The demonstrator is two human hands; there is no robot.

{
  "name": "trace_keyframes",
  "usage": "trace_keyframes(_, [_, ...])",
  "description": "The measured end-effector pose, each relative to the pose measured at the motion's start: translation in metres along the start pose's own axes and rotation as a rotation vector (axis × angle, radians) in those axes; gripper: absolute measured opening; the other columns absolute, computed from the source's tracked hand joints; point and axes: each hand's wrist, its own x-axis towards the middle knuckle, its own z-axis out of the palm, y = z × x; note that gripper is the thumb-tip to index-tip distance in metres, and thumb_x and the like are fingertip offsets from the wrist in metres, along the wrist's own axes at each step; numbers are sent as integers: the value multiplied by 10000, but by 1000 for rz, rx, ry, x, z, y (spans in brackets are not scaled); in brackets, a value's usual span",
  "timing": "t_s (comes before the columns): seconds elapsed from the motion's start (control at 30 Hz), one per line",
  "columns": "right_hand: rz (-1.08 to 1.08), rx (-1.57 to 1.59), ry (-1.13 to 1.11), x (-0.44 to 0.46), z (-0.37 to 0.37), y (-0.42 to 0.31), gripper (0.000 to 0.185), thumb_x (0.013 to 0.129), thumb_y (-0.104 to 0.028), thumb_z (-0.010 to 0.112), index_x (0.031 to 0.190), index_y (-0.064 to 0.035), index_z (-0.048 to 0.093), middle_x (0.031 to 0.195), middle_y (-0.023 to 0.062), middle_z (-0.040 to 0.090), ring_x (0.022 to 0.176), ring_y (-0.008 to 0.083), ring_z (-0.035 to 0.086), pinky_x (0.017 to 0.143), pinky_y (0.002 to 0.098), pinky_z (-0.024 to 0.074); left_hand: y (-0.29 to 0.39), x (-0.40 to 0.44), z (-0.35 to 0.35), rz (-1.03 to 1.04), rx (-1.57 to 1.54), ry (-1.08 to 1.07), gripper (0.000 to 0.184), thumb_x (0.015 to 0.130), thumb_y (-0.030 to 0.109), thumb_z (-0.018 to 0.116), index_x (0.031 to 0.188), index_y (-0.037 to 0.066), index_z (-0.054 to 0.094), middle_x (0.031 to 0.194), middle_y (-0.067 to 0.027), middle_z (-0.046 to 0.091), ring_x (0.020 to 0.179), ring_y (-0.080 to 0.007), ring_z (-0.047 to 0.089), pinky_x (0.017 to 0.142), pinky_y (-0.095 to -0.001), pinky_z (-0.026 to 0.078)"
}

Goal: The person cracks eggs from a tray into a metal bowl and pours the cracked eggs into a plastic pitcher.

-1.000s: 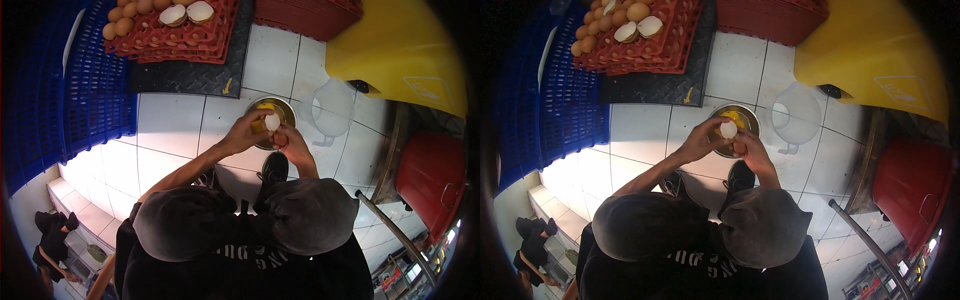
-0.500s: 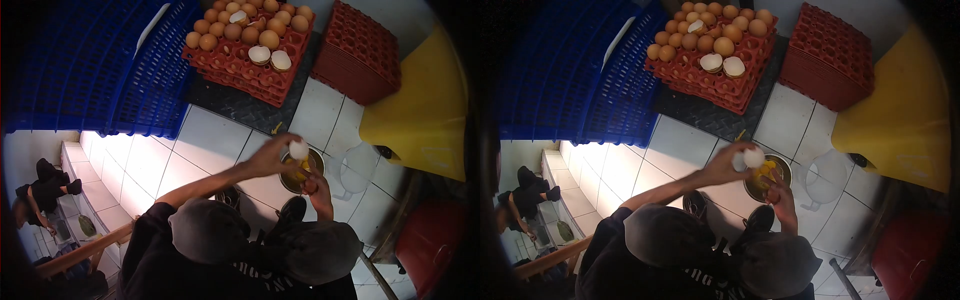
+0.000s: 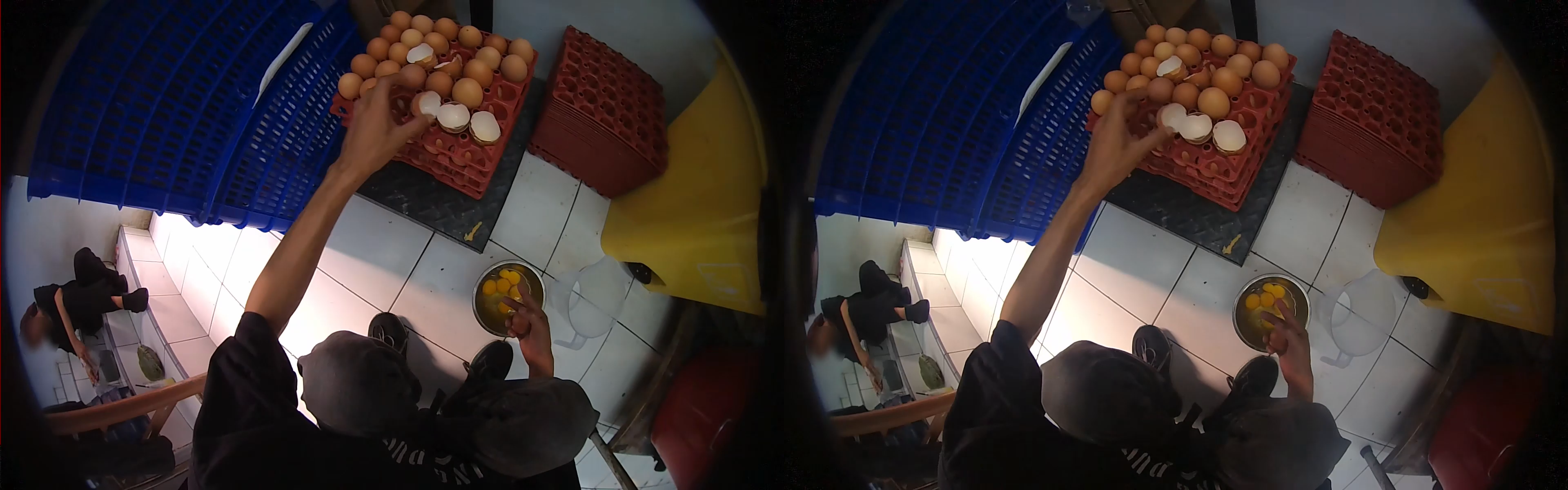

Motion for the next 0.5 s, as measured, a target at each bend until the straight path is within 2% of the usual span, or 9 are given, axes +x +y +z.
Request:
trace_keyframes(0.07, [-17,-14,5,-1,-5,1,572,850,-135,455,1416,-92,389,1155,147,605,680,166,542,550,260,427,-19,5,-8,20,21,15,499,779,200,718,1187,7,504,1086,-214,610,1069,-326,590,890,-402,473])
trace_keyframes(0.13, [-30,-40,3,0,-4,2,585,853,-167,479,1424,-98,377,1158,151,601,684,168,538,546,261,418,-43,20,-17,103,341,146,418,795,206,654,1148,12,544,989,-214,618,1008,-358,598,857,-435,475])
trace_keyframes(0.17, [-17,-53,25,1,-3,2,586,850,-171,479,1423,-94,378,1161,151,598,685,167,538,546,261,418,-47,26,-17,98,343,150,418,795,206,654,1148,12,544,989,-214,618,1008,-358,598,857,-435,475])
trace_keyframes(0.23, [0,-76,40,3,0,0,588,848,-175,479,1422,-90,379,1164,150,595,687,167,539,546,261,418,-52,34,-21,52,428,-42,399,784,229,617,1097,-13,569,979,-212,601,919,-396,606,822,-464,478])
trace_keyframes(0.37, [21,-53,12,3,3,0,569,852,-170,475,1412,-100,399,1169,146,590,698,167,540,548,262,415,-49,42,-12,1,542,-99,434,786,286,607,1058,-50,566,987,-225,591,906,-403,612,798,-470,488])
trace_keyframes(0.43, [21,-56,21,3,3,-2,559,856,-165,472,1407,-101,406,1170,145,589,701,169,541,549,263,415,-47,42,-2,-125,604,-15,446,748,255,655,1025,-79,553,974,-241,588,923,-396,611,782,-462,497])
trace_keyframes(0.5, [19,-17,27,2,0,0,538,866,-105,465,1402,-89,412,1141,144,607,675,166,553,545,263,437,-47,42,4,-99,596,43,448,731,240,678,1021,-77,554,947,-247,596,923,-391,615,771,-457,500])
